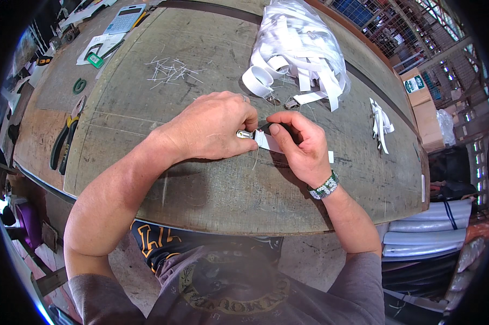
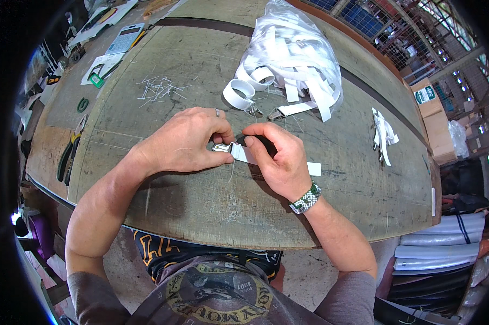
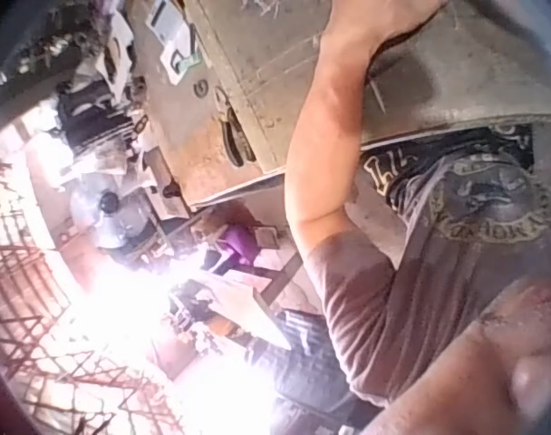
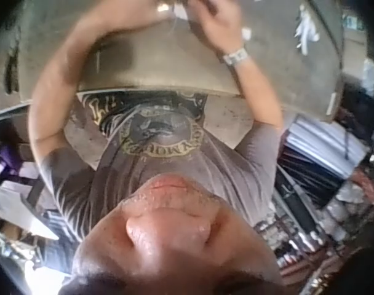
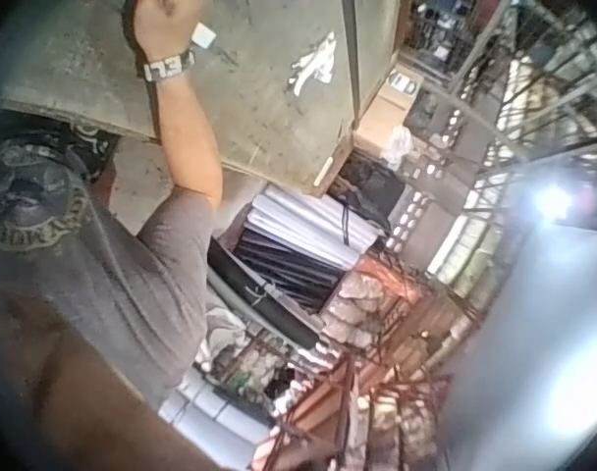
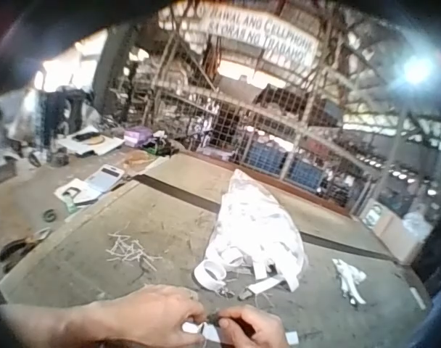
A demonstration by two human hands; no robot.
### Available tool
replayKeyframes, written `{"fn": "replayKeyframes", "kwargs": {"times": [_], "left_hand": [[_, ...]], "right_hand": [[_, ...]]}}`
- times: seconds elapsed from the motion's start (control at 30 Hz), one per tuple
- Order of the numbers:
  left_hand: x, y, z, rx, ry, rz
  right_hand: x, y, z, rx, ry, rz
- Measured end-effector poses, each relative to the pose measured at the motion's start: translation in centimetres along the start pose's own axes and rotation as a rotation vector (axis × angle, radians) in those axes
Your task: Attaching metal clips and hardware to white fabric or leather straps at a workbench.
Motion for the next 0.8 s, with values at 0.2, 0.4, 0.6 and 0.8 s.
{"fn": "replayKeyframes", "kwargs": {"times": [0.2,0.4,0.6,0.8], "left_hand": [[-0.2,0.2,-0.1,0.03,0.019,0.019],[-0.1,0.1,-0.1,0.023,0.013,0.004],[-0.4,0.3,-0.2,0.051,0.028,0.008],[-0.3,0.2,0.1,0.051,0.011,0.009]], "right_hand": [[0.0,0.2,0.0,0.0,-0.053,0.012],[-0.1,0.1,0.1,-0.003,-0.009,0.007],[-0.1,0.2,0.2,0.017,0.007,0.02],[-0.1,0.1,0.1,-0.013,0.003,0.019]]}}
Point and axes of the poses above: each hand's wrist, its own x-axis away from the middle knuckle, its own y-axis out of the back of the hand, z = x × y, the point moved 5 cm from there along -x, towards the middle knuckle, and after that the axes turned 8 degrees about -z, right-handed, at the moved point
